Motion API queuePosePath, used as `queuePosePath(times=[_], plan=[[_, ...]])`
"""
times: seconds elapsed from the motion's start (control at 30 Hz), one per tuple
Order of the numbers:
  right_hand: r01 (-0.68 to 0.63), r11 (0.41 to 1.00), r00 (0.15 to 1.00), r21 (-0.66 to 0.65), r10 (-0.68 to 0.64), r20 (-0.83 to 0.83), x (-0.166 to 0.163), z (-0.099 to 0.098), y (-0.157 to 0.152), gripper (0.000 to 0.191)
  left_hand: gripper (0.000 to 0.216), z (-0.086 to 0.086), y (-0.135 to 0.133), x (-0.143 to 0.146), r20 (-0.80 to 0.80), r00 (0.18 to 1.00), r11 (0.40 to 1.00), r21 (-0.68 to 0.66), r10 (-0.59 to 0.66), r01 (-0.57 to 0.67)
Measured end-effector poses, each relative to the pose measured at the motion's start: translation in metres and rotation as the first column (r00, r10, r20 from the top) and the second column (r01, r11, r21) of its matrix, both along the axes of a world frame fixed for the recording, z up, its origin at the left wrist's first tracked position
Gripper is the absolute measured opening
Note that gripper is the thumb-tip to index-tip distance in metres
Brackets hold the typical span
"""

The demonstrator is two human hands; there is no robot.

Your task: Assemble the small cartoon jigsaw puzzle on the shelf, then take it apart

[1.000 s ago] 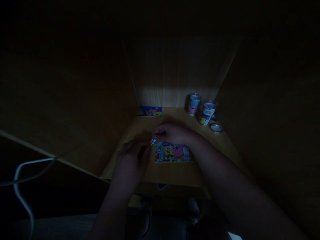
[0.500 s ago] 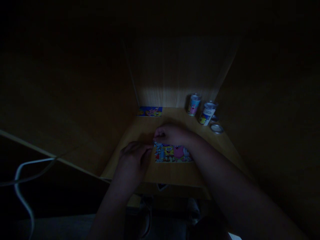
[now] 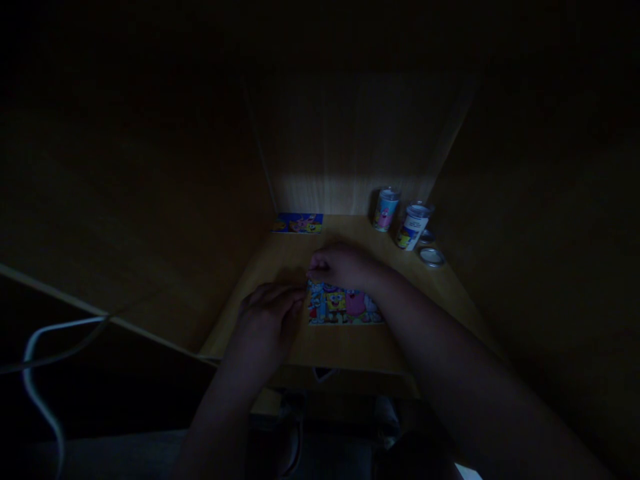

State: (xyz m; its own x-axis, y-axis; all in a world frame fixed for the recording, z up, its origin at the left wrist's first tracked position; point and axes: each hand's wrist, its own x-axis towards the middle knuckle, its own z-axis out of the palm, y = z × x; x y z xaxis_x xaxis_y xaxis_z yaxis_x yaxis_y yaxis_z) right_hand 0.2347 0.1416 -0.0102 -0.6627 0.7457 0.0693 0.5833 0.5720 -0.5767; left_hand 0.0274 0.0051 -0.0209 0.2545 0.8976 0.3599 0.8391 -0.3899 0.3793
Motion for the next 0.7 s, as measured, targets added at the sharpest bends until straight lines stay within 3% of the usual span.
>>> queuePosePath(times=[0.7], plan=[[-0.007, 1.0, 1.0, 0.03, 0.007, 0.005, 0.0047, -0.0002, 0.0008, 0.019, 0.018, 0.0031, -0.0008, 0.0026, -0.027, 0.998, 0.999, -0.016, -0.051, 0.05]])
